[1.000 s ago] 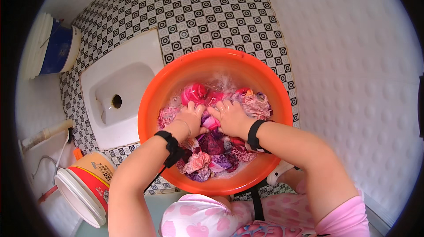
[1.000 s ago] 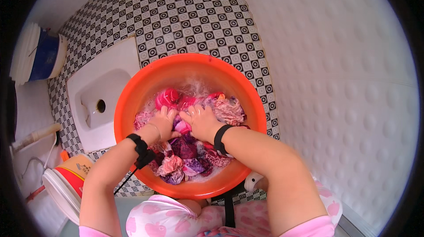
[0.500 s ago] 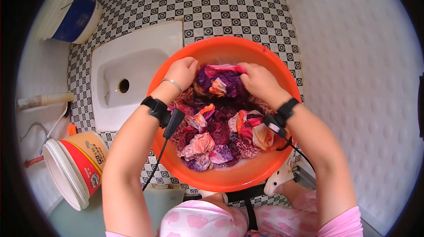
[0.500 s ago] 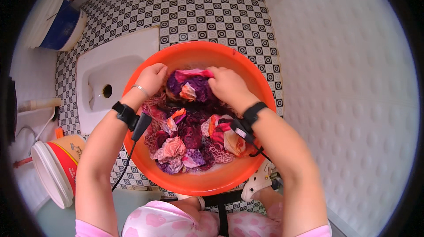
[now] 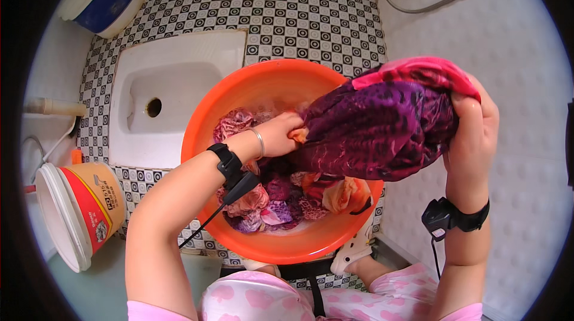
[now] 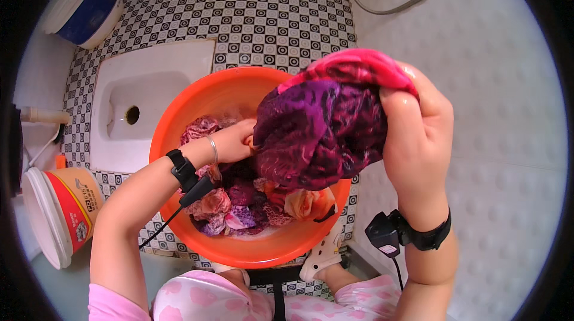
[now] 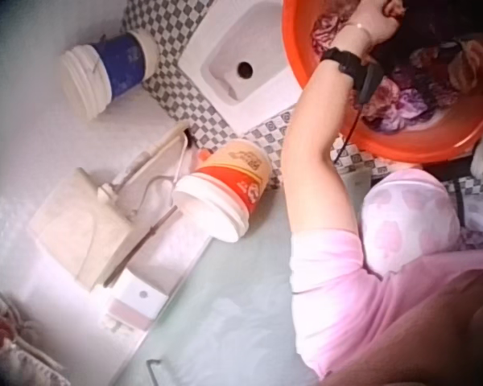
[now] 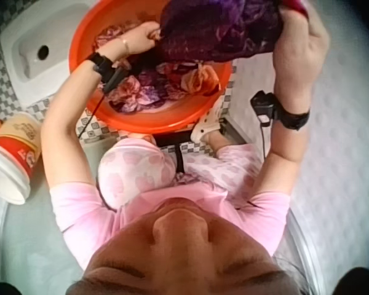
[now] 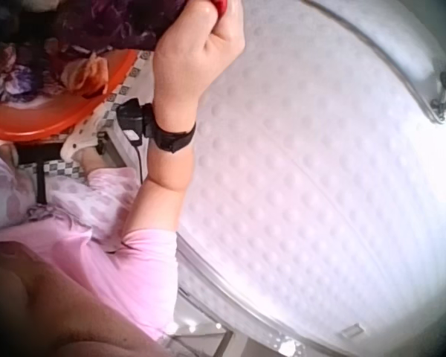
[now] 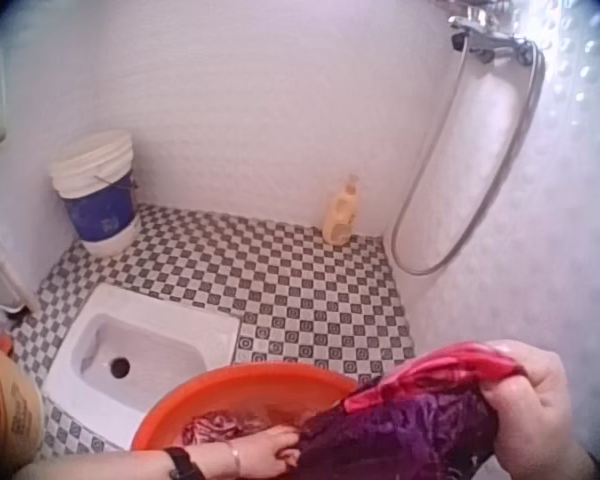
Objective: The person washes colorful clothes in a red plastic basin by hand, repeatedly scrubbing and rinsing them in soapy water, before wringing out a patterned garment.
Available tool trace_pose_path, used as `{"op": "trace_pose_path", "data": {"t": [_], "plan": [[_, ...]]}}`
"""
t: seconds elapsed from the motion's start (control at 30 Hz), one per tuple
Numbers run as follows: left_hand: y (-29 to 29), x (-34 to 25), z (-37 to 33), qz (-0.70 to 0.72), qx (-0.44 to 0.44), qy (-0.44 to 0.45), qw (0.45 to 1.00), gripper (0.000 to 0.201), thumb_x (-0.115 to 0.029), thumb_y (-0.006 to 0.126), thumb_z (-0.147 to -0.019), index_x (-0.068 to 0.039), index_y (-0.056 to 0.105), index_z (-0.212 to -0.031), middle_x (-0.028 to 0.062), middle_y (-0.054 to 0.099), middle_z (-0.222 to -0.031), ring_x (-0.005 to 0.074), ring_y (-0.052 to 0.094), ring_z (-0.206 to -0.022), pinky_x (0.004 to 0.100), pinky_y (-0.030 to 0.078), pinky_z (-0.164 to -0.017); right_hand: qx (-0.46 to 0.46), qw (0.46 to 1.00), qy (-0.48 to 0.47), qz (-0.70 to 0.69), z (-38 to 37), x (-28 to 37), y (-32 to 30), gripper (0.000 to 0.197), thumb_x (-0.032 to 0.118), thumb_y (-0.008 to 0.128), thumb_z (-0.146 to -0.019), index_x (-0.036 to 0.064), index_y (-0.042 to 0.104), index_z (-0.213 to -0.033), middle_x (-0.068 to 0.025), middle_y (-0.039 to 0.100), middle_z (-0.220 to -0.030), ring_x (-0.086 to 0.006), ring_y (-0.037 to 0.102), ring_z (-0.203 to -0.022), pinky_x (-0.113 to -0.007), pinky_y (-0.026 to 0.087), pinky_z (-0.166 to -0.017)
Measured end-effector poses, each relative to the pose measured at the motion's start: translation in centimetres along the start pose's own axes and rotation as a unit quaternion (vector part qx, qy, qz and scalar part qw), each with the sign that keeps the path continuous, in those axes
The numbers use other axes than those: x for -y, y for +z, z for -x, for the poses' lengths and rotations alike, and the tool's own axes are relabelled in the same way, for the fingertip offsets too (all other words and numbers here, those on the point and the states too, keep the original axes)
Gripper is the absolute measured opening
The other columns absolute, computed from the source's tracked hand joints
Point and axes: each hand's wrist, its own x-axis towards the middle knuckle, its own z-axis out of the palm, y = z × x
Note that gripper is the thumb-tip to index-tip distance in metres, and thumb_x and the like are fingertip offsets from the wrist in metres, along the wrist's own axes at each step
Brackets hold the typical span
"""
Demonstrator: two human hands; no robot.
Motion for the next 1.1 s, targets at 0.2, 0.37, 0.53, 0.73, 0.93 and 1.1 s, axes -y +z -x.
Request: {"op": "trace_pose_path", "data": {"t": [0.2, 0.37, 0.53, 0.73, 0.93, 1.1], "plan": [[-0.4, 1.5, 6.0, 0.307, -0.047, -0.103, 0.945, 0.039, 0.006, 0.048, -0.083, 0.001, 0.059, -0.121, 0.0053, 0.068, -0.11, 0.0107, 0.062, -0.102, 0.0267, 0.049, -0.089, -0.014, 0.998, 0.039, 0.046, 2.0, -2.2, 0.2, 0.011, 0.003, 0.058, -0.089, -0.0038, 0.063, -0.096, -0.0007, 0.064, -0.092, -0.0081, 0.057, -0.084, -0.023, 0.046, -0.074], [-4.2, -2.0, 11.2, 0.317, -0.24, -0.088, 0.913, 0.037, -0.003, 0.059, -0.085, 0.006, 0.051, -0.12, 0.0091, 0.067, -0.103, 0.0134, 0.064, -0.095, 0.0269, 0.051, -0.083, 0.082, 0.953, -0.106, 0.272, 2.0, -11.7, 1.7, 0.025, 0.013, 0.072, -0.075, 0.0009, 0.057, -0.091, -0.0145, 0.056, -0.104, -0.0308, 0.056, -0.097, -0.036, 0.047, -0.083], [-3.5, -1.1, 7.6, -0.086, -0.154, -0.223, 0.959, 0.081, -0.058, 0.061, -0.085, -0.014, 0.035, -0.148, 0.0255, 0.06, -0.122, 0.0459, 0.063, -0.104, 0.0491, 0.049, -0.094, 0.195, 0.931, -0.048, 0.305, 1.3, -22.1, 7.8, 0.049, 0.028, 0.068, -0.084, 0.0105, 0.054, -0.127, -0.0258, 0.036, -0.15, -0.0481, 0.038, -0.134, -0.05, 0.033, -0.112], [-0.6, -0.5, 6.4, -0.285, -0.069, -0.171, 0.94, 0.09, -0.064, 0.069, -0.074, -0.027, 0.039, -0.149, 0.0265, 0.007, -0.161, 0.0608, 0.025, -0.135, 0.066, 0.031, -0.107, 0.381, 0.82, -0.009, 0.426, 4.0, -20.0, 12.1, 0.076, 0.051, 0.068, -0.081, 0.0236, 0.041, -0.147, -0.0228, 0.038, -0.148, -0.0487, 0.043, -0.127, -0.06, 0.04, -0.102], [2.8, 0.2, 8.8, -0.213, 0.045, -0.116, 0.969, 0.08, -0.062, 0.073, -0.072, -0.017, 0.053, -0.136, 0.0409, 0.025, -0.148, 0.0621, 0.022, -0.136, 0.067, 0.026, -0.109, 0.499, 0.738, -0.075, 0.447, 7.8, -19.4, 13.0, 0.06, 0.048, 0.074, -0.076, 0.0125, 0.061, -0.122, -0.0167, 0.058, -0.119, -0.0392, 0.048, -0.12, -0.053, 0.046, -0.095], [4.8, 2.1, 7.3, -0.214, 0.064, -0.138, 0.965, 0.078, -0.06, 0.071, -0.076, -0.015, 0.053, -0.137, 0.0394, 0.028, -0.148, 0.0602, 0.022, -0.137, 0.0657, 0.025, -0.11, 0.535, 0.697, -0.07, 0.473, 6.9, -22.0, 14.7, 0.054, 0.044, 0.074, -0.076, 0.0139, 0.062, -0.12, -0.0156, 0.063, -0.114, -0.037, 0.052, -0.115, -0.052, 0.046, -0.093]]}}
